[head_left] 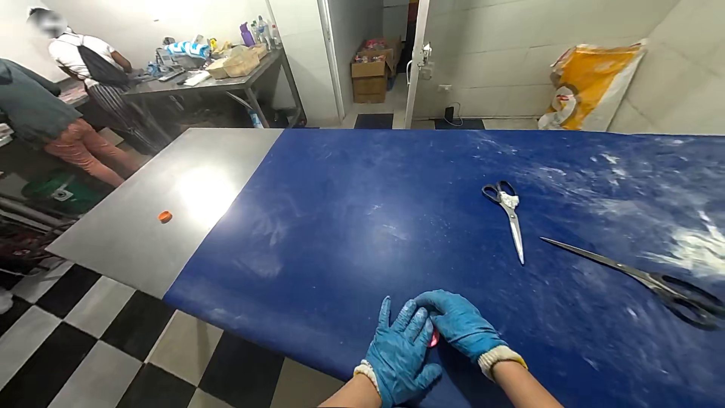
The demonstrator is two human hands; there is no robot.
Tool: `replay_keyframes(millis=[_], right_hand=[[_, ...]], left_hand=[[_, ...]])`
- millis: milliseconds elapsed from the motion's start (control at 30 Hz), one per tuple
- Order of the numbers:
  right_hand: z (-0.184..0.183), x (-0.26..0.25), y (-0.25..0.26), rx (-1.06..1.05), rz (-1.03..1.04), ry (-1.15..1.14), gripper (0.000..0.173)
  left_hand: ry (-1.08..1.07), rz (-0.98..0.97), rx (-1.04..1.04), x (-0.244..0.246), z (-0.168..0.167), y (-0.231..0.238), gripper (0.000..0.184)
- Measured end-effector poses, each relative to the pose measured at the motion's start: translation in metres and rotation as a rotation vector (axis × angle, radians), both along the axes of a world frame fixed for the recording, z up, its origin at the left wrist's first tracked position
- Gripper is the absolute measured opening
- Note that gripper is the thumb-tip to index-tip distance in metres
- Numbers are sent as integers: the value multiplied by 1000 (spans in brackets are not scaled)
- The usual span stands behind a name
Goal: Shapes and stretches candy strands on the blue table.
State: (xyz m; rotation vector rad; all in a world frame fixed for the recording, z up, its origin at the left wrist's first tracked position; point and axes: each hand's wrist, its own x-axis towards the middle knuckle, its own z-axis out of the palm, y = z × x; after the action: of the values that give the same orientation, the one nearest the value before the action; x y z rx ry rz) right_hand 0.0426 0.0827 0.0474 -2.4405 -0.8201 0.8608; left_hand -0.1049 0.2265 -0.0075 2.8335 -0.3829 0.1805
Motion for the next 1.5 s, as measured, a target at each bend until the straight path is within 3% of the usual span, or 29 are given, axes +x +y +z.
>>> replay_keyframes(millis=[67, 200, 567, 767, 867, 967, 1033, 1100, 1200, 1267, 1367, 1500], right_hand=[[-7, -4, -12, 74, -85, 49, 34], [-15, -23, -33, 166, -309, 140, 36], [-5, -70, -37, 278, -667, 297, 47], [3, -89, -26, 312, -730, 358, 51], [-3, -80, -36, 398, -770, 445, 52], [-9, -82, -46, 452, -899, 167, 45], [-16, -84, -55, 379, -729, -274, 49], [-20, -81, -57, 323, -422, -616, 56], [-27, -83, -42, 352, 66, -650, 78], [-42, -86, -39, 301, 240, -562, 91], [-49, -76, -68, 137, 116, -566, 100], [-46, -41, -162, -172, -393, -552, 109]], left_hand=[[126, -24, -5, 2, 4, 0, 76], [223, -16, -17, 4, 12, -2, 75], [212, 43, -22, 0, 8, -11, 69], [281, 28, -42, 2, 8, -13, 65], [186, 5, -90, 3, 6, -8, 78], [-73, 140, -384, -2, 4, 2, 103], [-212, 370, -497, -7, -1, 9, 97], [-264, 557, -510, -9, -3, 20, 92], [-282, 607, -415, -11, -5, 26, 85], [-221, 574, -316, -10, -2, 23, 85], [-112, 532, -224, -7, 0, 20, 87], [2, 557, -106, 1, -5, 19, 87]])
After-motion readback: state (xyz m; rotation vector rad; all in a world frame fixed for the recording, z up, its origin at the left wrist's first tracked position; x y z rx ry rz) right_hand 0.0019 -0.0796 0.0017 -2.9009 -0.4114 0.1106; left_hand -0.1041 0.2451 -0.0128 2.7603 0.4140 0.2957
